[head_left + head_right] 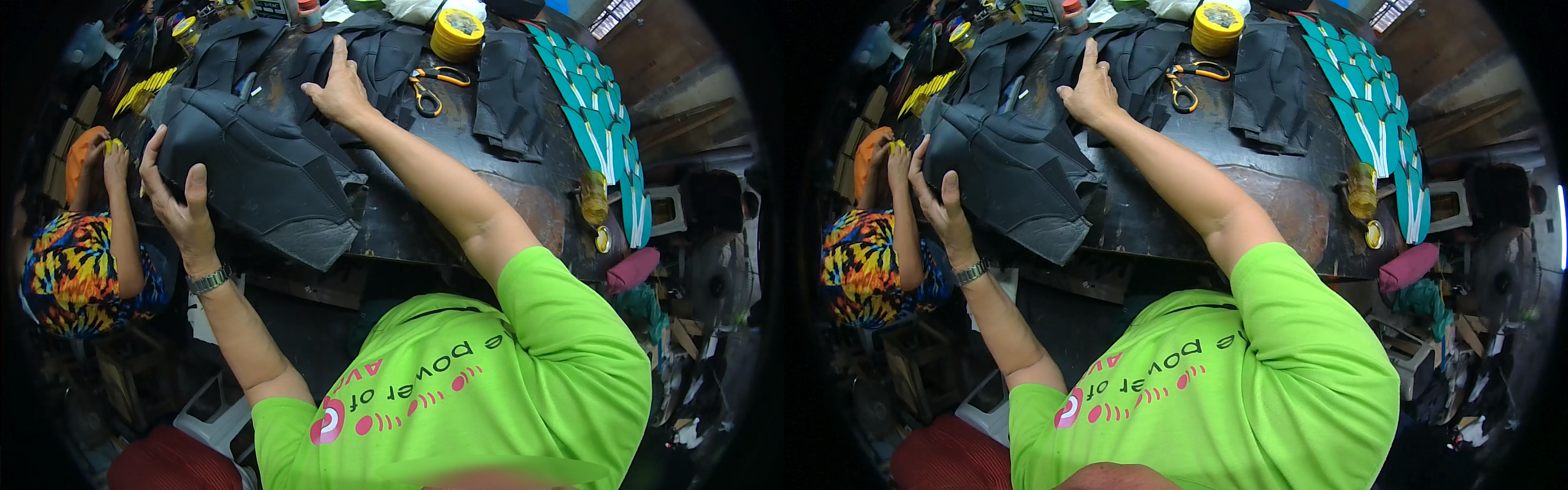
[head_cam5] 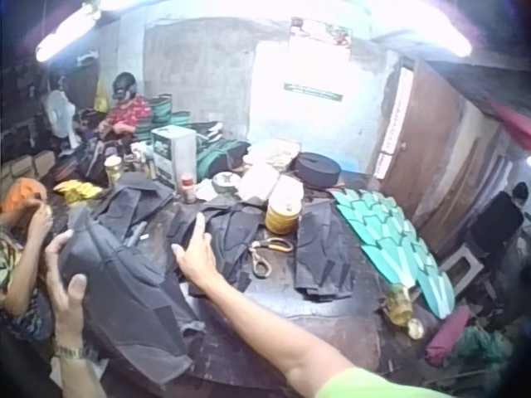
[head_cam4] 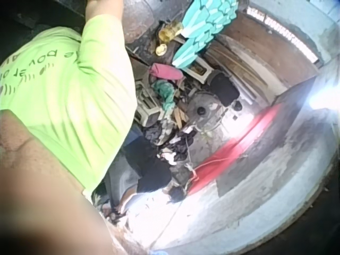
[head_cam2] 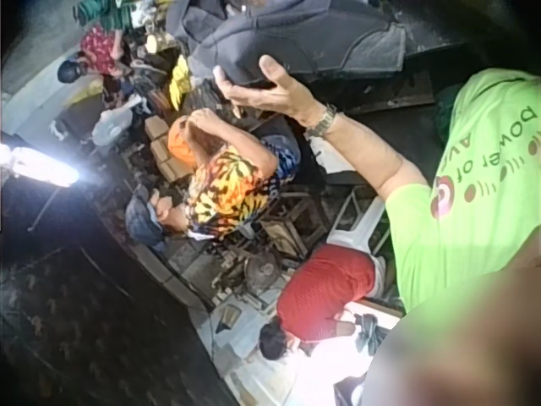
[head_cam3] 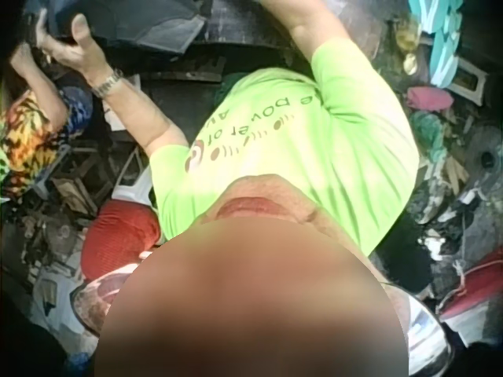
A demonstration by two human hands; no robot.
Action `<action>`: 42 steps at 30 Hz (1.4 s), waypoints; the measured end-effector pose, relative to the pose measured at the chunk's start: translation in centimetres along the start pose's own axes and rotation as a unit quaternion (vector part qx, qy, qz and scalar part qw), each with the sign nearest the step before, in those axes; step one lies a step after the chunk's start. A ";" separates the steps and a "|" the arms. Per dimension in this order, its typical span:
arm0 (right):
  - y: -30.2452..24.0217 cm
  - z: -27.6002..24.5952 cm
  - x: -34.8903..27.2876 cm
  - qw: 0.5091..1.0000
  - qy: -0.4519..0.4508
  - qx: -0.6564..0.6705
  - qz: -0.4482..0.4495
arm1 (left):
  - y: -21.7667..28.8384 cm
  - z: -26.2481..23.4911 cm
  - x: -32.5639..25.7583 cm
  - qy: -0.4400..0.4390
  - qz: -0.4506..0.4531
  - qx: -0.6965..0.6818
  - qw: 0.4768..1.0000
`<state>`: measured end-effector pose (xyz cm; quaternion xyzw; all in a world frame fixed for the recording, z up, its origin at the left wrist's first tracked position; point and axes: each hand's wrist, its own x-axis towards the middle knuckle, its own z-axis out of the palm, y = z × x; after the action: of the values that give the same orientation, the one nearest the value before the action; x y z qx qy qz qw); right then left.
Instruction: The person repeatedly picks up teal fabric pieces with white stripes, aligns them, and presses them together on a workbench. Later, the person handles black fabric pieces, aligning and stacking them. The person works one piece at a time, frequently resetting the position of each item.
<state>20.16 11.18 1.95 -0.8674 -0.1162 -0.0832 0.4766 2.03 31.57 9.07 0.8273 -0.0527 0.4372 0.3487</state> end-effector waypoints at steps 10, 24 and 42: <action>2.8 3.4 4.8 0.978 0.134 0.105 -0.123 | -0.4 0.0 -0.2 0.007 -0.014 -0.020 1.000; 10.2 -16.3 -4.0 0.968 -0.252 0.025 -0.001 | -0.5 0.5 -0.2 0.016 -0.013 -0.043 0.999; 6.0 -12.2 -8.2 0.982 -0.054 -0.013 -0.182 | -0.3 0.2 -0.1 0.018 0.000 -0.011 1.000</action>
<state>13.59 -3.29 1.49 -0.8413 -0.2968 -0.1228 0.4349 2.22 31.62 8.80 0.8153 -0.0509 0.4515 0.3590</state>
